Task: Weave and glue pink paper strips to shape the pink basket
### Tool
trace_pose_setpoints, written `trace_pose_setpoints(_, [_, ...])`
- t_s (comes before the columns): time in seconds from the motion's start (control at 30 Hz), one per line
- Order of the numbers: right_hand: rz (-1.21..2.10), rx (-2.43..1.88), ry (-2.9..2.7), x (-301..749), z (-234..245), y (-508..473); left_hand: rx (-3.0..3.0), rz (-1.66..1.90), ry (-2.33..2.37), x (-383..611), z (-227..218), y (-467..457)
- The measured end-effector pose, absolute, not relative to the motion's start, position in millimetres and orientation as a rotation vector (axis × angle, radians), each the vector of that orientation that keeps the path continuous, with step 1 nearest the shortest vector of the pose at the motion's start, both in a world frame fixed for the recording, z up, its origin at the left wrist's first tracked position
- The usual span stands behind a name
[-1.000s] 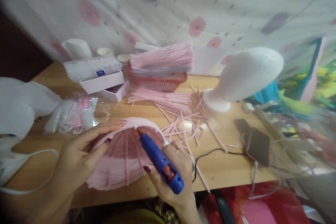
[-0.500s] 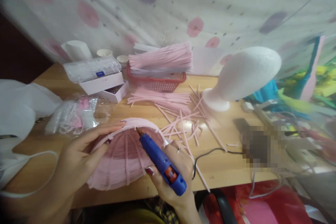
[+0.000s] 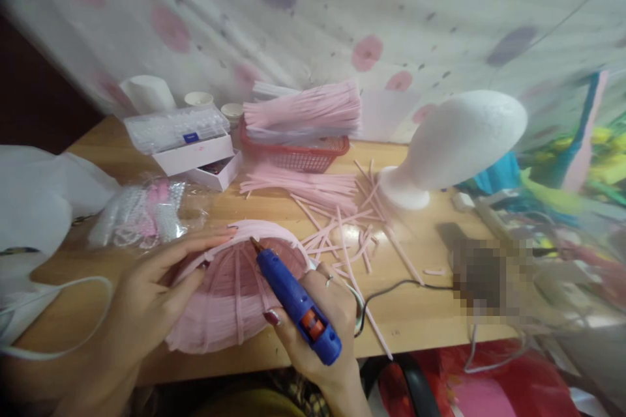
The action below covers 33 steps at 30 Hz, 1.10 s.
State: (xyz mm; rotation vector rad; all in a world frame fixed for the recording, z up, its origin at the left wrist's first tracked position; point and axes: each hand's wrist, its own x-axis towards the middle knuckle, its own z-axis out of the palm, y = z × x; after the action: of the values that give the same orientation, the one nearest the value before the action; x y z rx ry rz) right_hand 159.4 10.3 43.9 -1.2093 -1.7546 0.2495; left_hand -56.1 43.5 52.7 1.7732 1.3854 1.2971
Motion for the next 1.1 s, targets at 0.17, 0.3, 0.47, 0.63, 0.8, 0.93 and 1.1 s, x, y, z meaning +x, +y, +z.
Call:
trace_pose_setpoints(0.17, [0.279, -1.188, -1.755, 159.3, 44.6, 9.9, 1.772, 1.323, 1.369, -55.2, 53.8, 44.3])
trace_pose_setpoints(0.3, [0.246, -1.196, -1.762, 160.6, 45.0, 10.1, 1.777, 1.312, 1.369, -55.3, 50.9, 44.8])
trace_pose_setpoints(0.47, [0.209, -1.221, -1.749, 162.5, 43.9, 9.8, 1.757, 1.304, 1.367, -56.7, 48.6, 43.1])
trace_pose_setpoints(0.63, [0.226, -1.229, -1.731, 164.3, 42.0, 10.1, 1.742, 1.299, 1.38, -57.1, 47.5, 40.8])
trace_pose_setpoints(0.8, [0.207, -1.243, -1.725, 166.3, 38.9, 9.6, 1.739, 1.3, 1.369, -56.2, 47.2, 41.2])
trace_pose_setpoints(0.93, [0.237, -1.246, -1.718, 167.0, 37.9, 8.3, 1.733, 1.298, 1.377, -56.2, 47.1, 42.0])
trace_pose_setpoints(1.1, [0.222, -1.234, -1.727, 164.5, 41.5, 8.0, 1.739, 1.295, 1.377, -56.7, 46.9, 40.4])
